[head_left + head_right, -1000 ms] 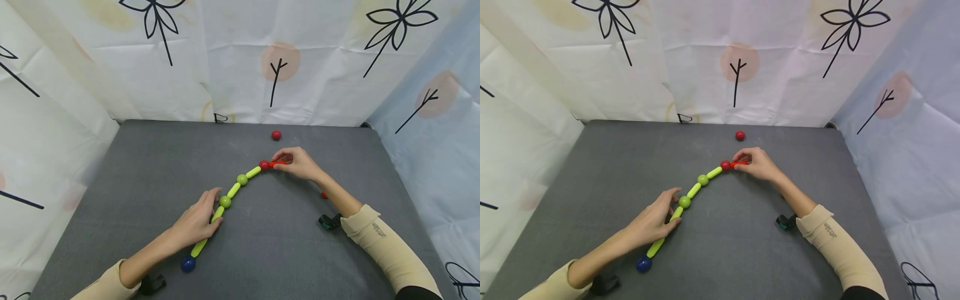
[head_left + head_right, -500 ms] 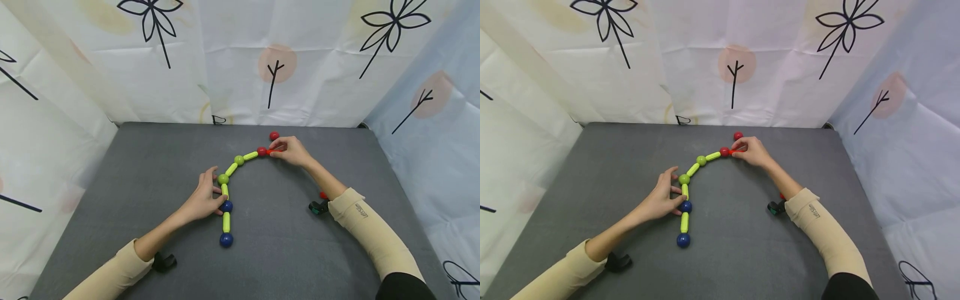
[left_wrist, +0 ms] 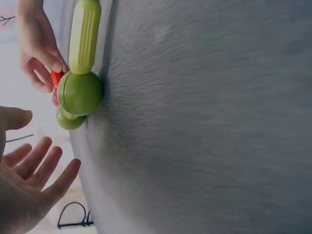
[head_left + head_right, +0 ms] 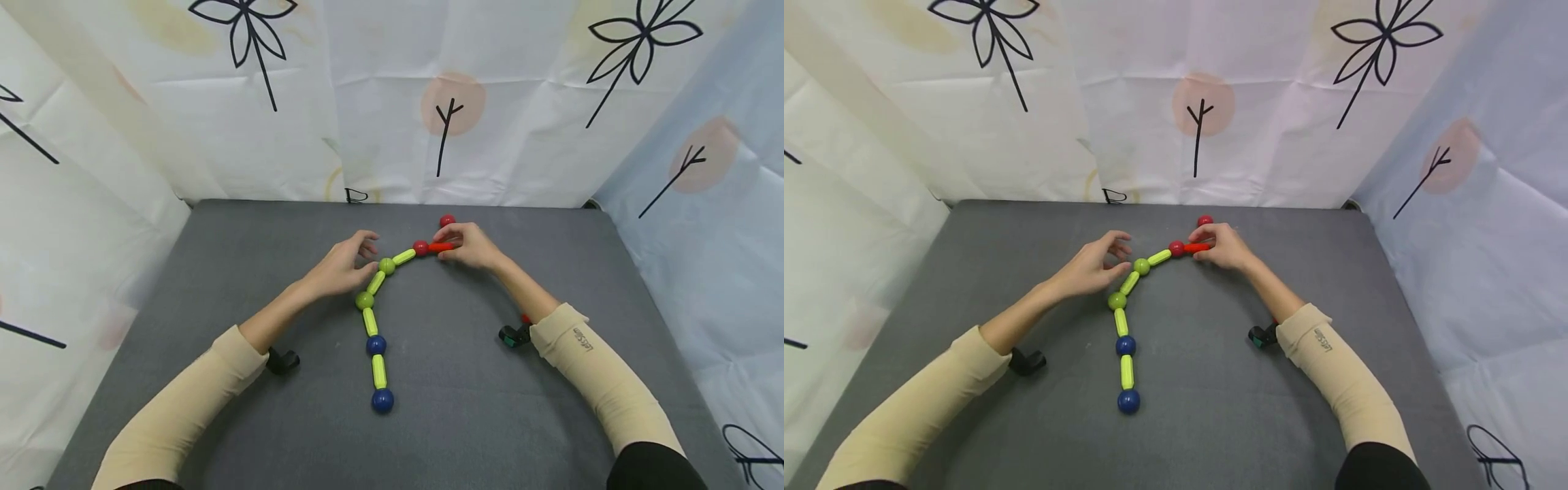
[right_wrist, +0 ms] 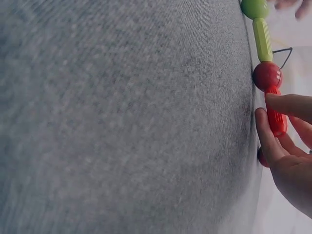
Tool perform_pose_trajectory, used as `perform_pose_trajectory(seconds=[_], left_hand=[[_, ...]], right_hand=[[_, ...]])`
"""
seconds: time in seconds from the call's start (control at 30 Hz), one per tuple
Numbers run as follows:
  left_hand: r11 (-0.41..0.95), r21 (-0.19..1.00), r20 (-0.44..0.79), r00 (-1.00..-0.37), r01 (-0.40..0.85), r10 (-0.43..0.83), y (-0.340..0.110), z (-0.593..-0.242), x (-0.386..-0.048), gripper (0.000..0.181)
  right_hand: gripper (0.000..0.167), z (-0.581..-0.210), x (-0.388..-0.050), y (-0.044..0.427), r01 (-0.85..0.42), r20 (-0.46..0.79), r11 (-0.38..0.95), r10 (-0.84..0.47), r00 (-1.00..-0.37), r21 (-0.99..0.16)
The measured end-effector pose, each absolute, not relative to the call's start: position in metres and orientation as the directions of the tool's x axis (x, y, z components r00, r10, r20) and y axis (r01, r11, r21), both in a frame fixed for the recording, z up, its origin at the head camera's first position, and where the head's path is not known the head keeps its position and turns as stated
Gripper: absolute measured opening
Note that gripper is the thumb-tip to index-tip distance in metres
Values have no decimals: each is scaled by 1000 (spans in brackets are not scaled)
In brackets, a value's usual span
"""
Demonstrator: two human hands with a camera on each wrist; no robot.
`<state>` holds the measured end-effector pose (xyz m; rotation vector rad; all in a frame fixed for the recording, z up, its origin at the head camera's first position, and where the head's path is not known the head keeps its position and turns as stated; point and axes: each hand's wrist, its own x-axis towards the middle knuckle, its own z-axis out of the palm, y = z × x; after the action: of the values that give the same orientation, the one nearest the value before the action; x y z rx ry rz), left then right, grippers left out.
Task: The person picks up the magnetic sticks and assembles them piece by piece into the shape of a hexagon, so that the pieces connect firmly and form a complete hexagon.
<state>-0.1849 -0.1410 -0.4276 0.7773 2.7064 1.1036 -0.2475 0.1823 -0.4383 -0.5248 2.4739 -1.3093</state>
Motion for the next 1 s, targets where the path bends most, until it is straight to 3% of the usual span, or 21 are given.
perform_pose_trajectory(seconds=[0.23, 0.37, 0.7, 1.0], left_hand=[[598, 611, 5, -758, 518, 652, -100, -425, -225, 53], [612, 582, -44, -731, 535, 681, -76, -427, -242, 50], [595, 674, -99, -744, 439, 661, -43, -438, -267, 43], [571, 748, -110, -786, 337, 608, -37, -446, -270, 41]], right_hand=[[36, -435, -246, 198, -156, -110, 527, -438, -892, -836], [33, -436, -245, 208, -156, -105, 526, -433, -895, -836], [32, -430, -250, 219, -129, -96, 526, -380, -920, -841], [51, -425, -280, 210, 3, -173, 498, -295, -940, -867]])
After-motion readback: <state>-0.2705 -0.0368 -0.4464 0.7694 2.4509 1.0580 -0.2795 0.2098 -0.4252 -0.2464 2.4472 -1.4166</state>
